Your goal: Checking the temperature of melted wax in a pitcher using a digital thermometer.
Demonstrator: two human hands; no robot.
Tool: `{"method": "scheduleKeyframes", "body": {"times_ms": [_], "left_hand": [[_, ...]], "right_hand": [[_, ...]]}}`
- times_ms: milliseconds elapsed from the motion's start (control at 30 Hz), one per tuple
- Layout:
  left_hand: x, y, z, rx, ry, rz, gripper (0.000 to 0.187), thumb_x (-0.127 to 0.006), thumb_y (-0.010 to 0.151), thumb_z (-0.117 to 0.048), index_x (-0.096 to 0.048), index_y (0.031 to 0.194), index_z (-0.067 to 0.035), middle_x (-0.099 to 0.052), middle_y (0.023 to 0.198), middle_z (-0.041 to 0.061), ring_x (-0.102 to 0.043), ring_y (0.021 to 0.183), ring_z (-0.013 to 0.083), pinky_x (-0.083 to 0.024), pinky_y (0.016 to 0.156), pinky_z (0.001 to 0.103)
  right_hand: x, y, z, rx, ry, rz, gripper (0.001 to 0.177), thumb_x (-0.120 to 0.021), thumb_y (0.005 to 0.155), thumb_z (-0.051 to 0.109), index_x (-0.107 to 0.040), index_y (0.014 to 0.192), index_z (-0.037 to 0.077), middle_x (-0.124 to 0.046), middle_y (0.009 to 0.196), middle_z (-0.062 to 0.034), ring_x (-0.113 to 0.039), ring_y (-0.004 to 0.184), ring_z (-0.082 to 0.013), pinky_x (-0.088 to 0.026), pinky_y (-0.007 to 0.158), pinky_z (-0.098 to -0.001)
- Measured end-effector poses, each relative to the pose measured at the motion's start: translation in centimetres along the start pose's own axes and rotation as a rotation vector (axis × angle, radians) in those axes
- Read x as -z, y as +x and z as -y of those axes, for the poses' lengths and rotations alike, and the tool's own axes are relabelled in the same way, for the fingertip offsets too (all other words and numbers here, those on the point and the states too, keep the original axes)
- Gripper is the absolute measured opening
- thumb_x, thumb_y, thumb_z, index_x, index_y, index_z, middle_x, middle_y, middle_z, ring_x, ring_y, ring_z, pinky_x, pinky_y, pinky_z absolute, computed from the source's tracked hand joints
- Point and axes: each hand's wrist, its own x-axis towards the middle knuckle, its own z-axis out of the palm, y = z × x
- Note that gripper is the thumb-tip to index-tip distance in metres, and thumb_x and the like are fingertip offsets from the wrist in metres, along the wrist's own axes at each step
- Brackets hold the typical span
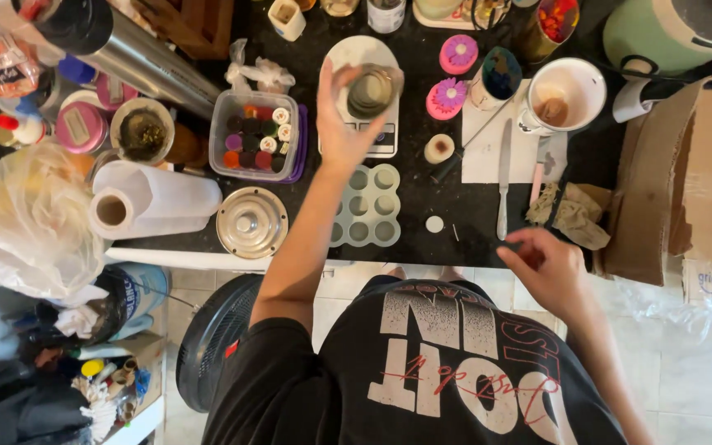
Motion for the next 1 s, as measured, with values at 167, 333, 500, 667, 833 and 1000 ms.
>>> {"method": "scheduleKeyframes", "body": {"times_ms": [167, 333, 500, 667, 833, 1000], "left_hand": [[-0.1, -3.5, -6.1, -0.101, -0.031, -0.037, 0.122, -0.096, 0.082, -0.013, -0.007, 0.166, -0.020, -0.062, 0.144, 0.010, -0.057, 0.142, 0.0259, -0.042, 0.128, 0.045], [-2.1, -4.7, -10.4, -0.274, -0.003, -0.310, 0.116, -0.098, 0.071, -0.036, -0.028, 0.156, 0.002, -0.070, 0.128, 0.013, -0.063, 0.126, 0.0351, -0.035, 0.120, 0.052], [-2.7, -5.2, -12.8, -0.309, 0.003, -0.400, 0.108, -0.091, 0.075, -0.048, -0.032, 0.152, -0.002, -0.072, 0.124, 0.011, -0.066, 0.119, 0.0331, -0.037, 0.115, 0.054], [-2.4, -6.1, -14.1, -0.273, 0.045, -0.396, 0.093, -0.082, 0.084, -0.049, -0.036, 0.150, -0.002, -0.072, 0.124, 0.009, -0.063, 0.115, 0.0260, -0.036, 0.114, 0.049], [-2.8, -6.9, -15.3, -0.240, 0.098, -0.378, 0.069, -0.068, 0.096, -0.039, -0.043, 0.148, -0.001, -0.072, 0.123, 0.004, -0.061, 0.108, 0.0183, -0.036, 0.111, 0.043], [-1.9, -8.6, -15.4, -0.168, 0.084, -0.291, 0.090, -0.084, 0.085, -0.035, -0.036, 0.154, -0.001, -0.068, 0.131, 0.005, -0.056, 0.114, 0.0187, -0.032, 0.113, 0.042]], "right_hand": [[-1.5, 3.3, 5.4, 0.525, 0.058, -0.242, 0.037, -0.085, 0.091, 0.022, -0.066, 0.119, 0.005, -0.071, 0.099, -0.0068, -0.056, 0.081, -0.0179, -0.045, 0.076, -0.0314], [-2.6, 4.8, 11.8, 0.777, 0.174, -0.398, 0.081, -0.095, 0.081, 0.032, -0.053, 0.141, -0.003, -0.054, 0.133, -0.0196, -0.053, 0.120, -0.0373, -0.042, 0.107, -0.0470], [-3.2, 5.3, 14.0, 0.909, 0.211, -0.457, 0.093, -0.095, 0.084, 0.040, -0.045, 0.147, -0.007, -0.046, 0.146, -0.0218, -0.044, 0.138, -0.0395, -0.033, 0.117, -0.0501], [-3.7, 5.6, 13.1, 0.878, 0.174, -0.552, 0.087, -0.099, 0.081, 0.039, -0.051, 0.137, -0.007, -0.053, 0.131, -0.0223, -0.051, 0.116, -0.0383, -0.036, 0.104, -0.0476], [-3.1, 5.0, 14.2, 0.872, 0.109, -0.627, 0.087, -0.105, 0.074, 0.035, -0.055, 0.131, -0.007, -0.055, 0.121, -0.0212, -0.054, 0.109, -0.0388, -0.038, 0.101, -0.0485], [-3.2, 5.2, 12.7, 0.858, 0.101, -0.626, 0.076, -0.103, 0.072, 0.028, -0.058, 0.123, -0.006, -0.058, 0.118, -0.0177, -0.053, 0.104, -0.0347, -0.036, 0.097, -0.0443]]}}
